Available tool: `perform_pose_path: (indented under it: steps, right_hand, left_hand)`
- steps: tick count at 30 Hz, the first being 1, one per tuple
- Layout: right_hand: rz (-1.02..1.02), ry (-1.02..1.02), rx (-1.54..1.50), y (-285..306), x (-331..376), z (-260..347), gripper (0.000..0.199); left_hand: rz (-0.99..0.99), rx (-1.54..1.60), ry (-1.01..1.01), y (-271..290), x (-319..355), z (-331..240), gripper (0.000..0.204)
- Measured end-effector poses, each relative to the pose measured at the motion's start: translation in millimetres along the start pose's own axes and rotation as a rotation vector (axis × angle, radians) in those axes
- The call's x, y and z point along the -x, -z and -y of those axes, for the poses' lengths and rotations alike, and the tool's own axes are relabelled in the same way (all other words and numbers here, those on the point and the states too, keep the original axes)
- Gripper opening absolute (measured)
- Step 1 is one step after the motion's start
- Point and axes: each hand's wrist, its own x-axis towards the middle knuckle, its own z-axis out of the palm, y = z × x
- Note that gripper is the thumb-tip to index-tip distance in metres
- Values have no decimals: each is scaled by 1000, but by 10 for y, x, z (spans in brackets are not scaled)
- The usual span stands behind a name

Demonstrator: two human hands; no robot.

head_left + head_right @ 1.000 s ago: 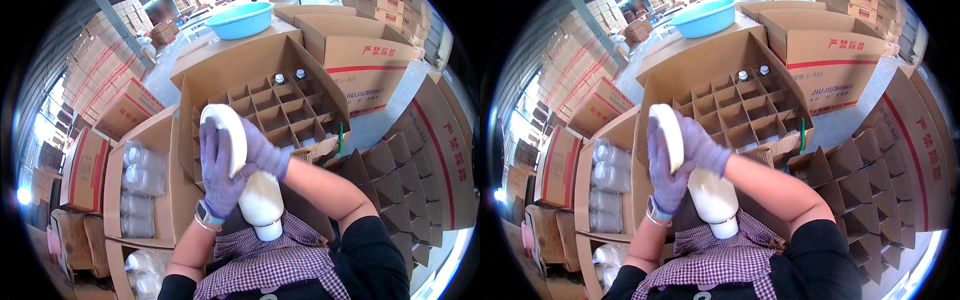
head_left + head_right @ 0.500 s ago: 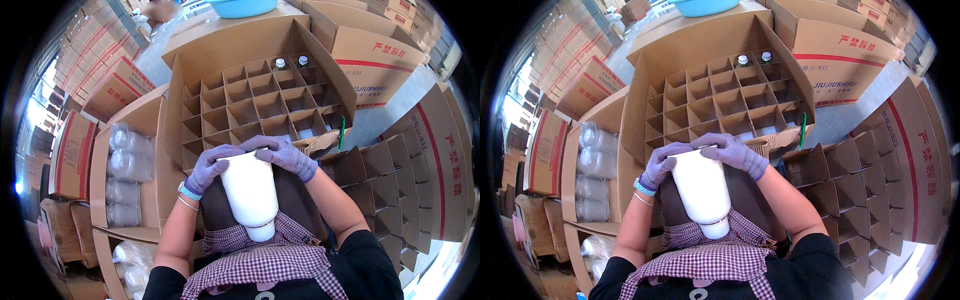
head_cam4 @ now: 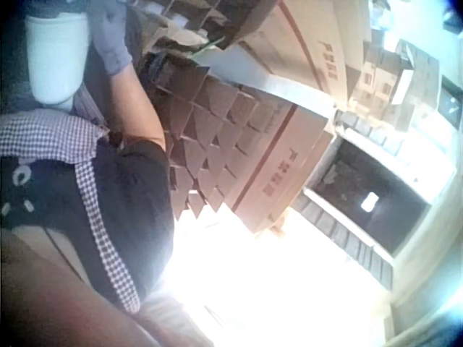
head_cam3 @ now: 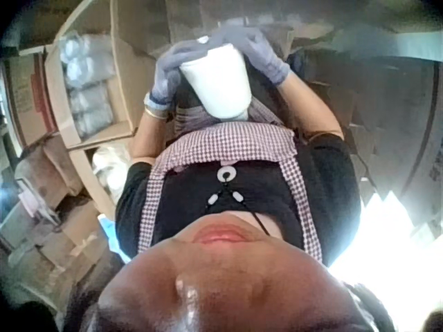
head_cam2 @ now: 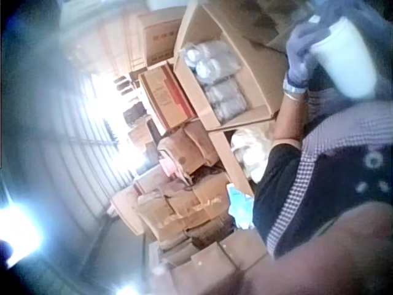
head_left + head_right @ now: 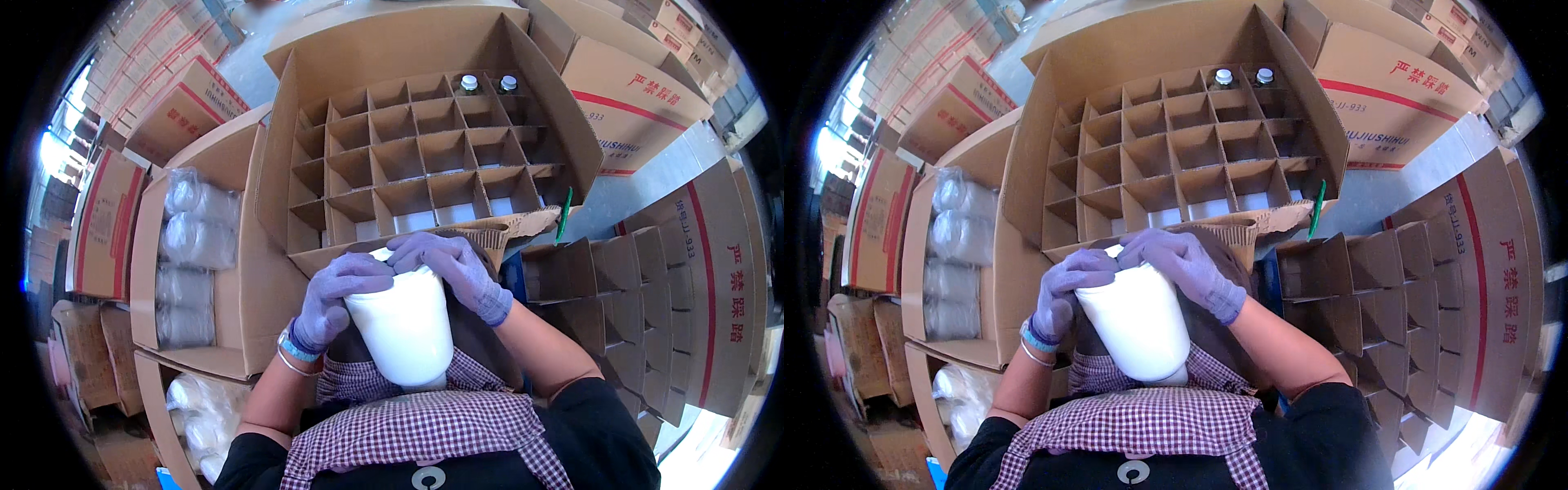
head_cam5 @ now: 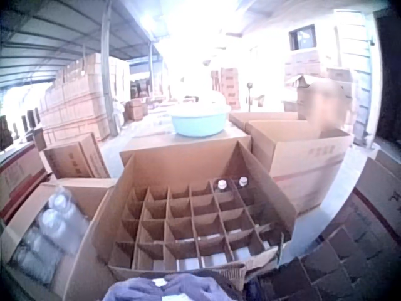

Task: The person packs white plastic jugs into a cardboard box with dividers. They first place a blue and white product box into the container, then repeatedly pick up jugs, wrap them in clear plastic bags, and place them into the box compartments. The person also handles a roll of white tape and a green pen during the process.

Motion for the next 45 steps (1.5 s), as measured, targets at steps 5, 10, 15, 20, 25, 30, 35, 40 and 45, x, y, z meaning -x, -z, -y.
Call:
perform_pose_path:
  steps: [5,10,15,20,25,30,35,40,45]
  right_hand:
    - [-29,-97,-477,-131,-149,-271,33]
    - [-233,-327,-598,-10,34,-79,45]
    - [-205,301,299,-258,221,825,37]
    - [-119,29,409,201,-104,527,35]
    - [562,475,697,-198,67,1587,37]
    - [734,684,622,-977,343,1683,59]
    - [10,64,891,-155,311,1028,57]
    - [87,-336,916,-411,441,1418,83]
    - [612,659,916,-727,476,1666,82]
  left_hand:
    - [23,-749,215,-493,-196,-758,61]
    - [-76,-573,38,-306,-367,-228,40]
    - [-119,-811,450,424,603,1662,39]
    - [-314,-692,331,113,127,1263,41]
    - [-166,-363,75,-597,-385,179,33]
    - [161,-182,217,-788,-24,-849,27]
    - [-423,284,493,-831,843,-590,52]
    - [-81,386,780,-572,633,-978,89]
    - [282,244,551,-179,785,-741,65]
